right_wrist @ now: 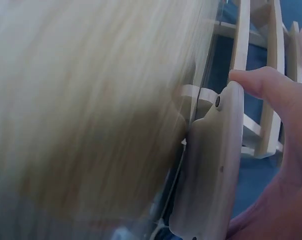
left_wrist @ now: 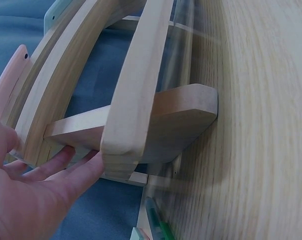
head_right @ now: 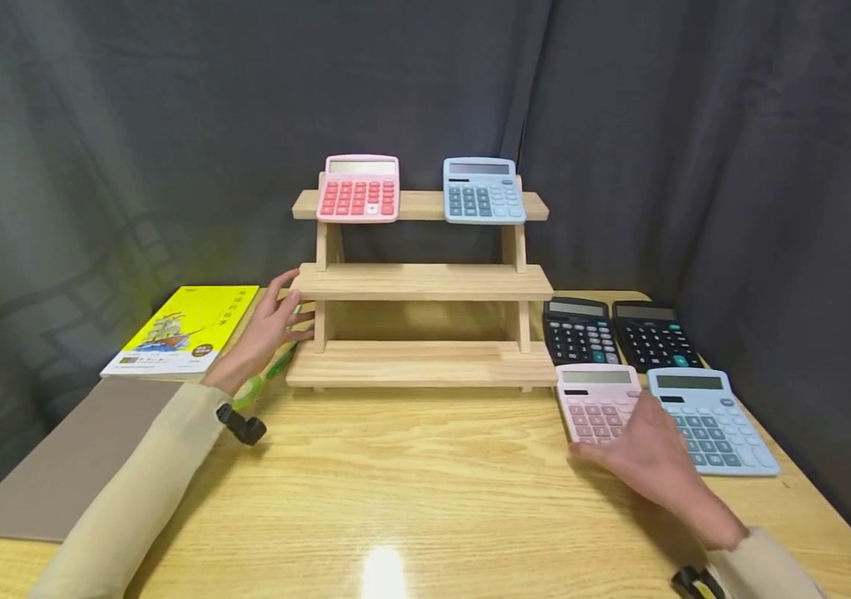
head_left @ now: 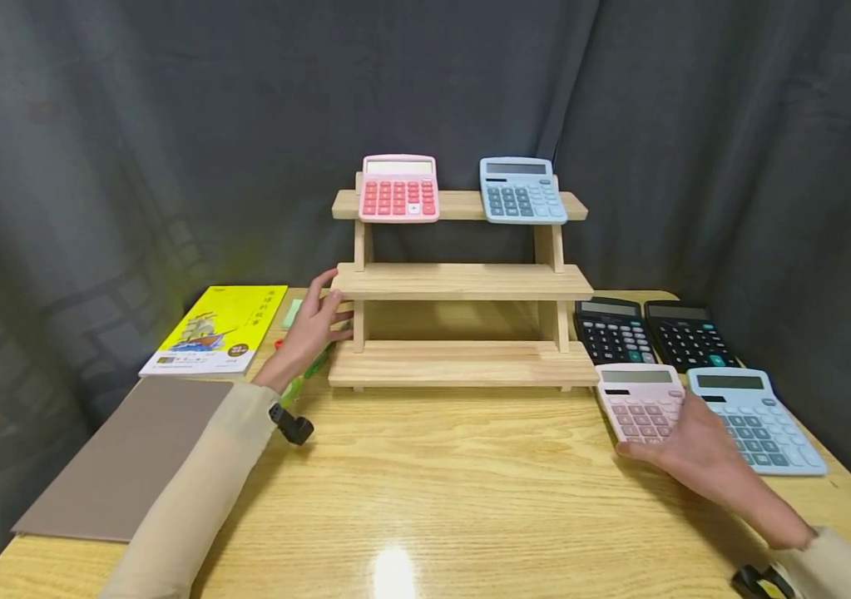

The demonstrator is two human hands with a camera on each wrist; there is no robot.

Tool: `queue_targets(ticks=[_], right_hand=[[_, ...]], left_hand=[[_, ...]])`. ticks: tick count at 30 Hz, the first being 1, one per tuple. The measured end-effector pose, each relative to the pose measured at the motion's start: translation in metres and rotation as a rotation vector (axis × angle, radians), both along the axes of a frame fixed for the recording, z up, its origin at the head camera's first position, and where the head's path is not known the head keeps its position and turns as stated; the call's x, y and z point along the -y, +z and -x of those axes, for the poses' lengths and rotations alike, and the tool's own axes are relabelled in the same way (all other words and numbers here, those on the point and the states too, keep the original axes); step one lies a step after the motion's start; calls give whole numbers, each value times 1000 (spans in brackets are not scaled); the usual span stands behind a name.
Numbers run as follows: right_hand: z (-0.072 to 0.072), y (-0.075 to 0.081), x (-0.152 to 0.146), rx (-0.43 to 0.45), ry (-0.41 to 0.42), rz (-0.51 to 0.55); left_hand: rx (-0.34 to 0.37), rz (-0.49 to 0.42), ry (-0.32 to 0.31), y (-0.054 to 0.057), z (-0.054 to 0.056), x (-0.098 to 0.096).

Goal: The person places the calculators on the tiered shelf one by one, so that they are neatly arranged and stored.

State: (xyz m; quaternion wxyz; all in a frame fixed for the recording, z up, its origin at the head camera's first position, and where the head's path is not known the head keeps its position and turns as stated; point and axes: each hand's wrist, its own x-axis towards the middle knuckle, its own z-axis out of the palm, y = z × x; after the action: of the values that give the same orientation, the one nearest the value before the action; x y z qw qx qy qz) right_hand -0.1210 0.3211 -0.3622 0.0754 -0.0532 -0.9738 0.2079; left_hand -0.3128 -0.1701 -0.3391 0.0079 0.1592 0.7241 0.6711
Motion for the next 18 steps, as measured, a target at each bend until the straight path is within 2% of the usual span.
queue_targets(ticks=[4,7,13,18], right_hand=[[-3,4,1,11,-65,-39],[-5,5,1,-14,-93,-56],[-7,11,3,-175,-96,-60],[-5,24,7,-255,-98,-38]], left_hand=[[-2,4,-1,0,0,0],[-5,9,2,-1,1,0],[-1,-4,-5,0,2,1],[0,-4,-10,0,1,0]])
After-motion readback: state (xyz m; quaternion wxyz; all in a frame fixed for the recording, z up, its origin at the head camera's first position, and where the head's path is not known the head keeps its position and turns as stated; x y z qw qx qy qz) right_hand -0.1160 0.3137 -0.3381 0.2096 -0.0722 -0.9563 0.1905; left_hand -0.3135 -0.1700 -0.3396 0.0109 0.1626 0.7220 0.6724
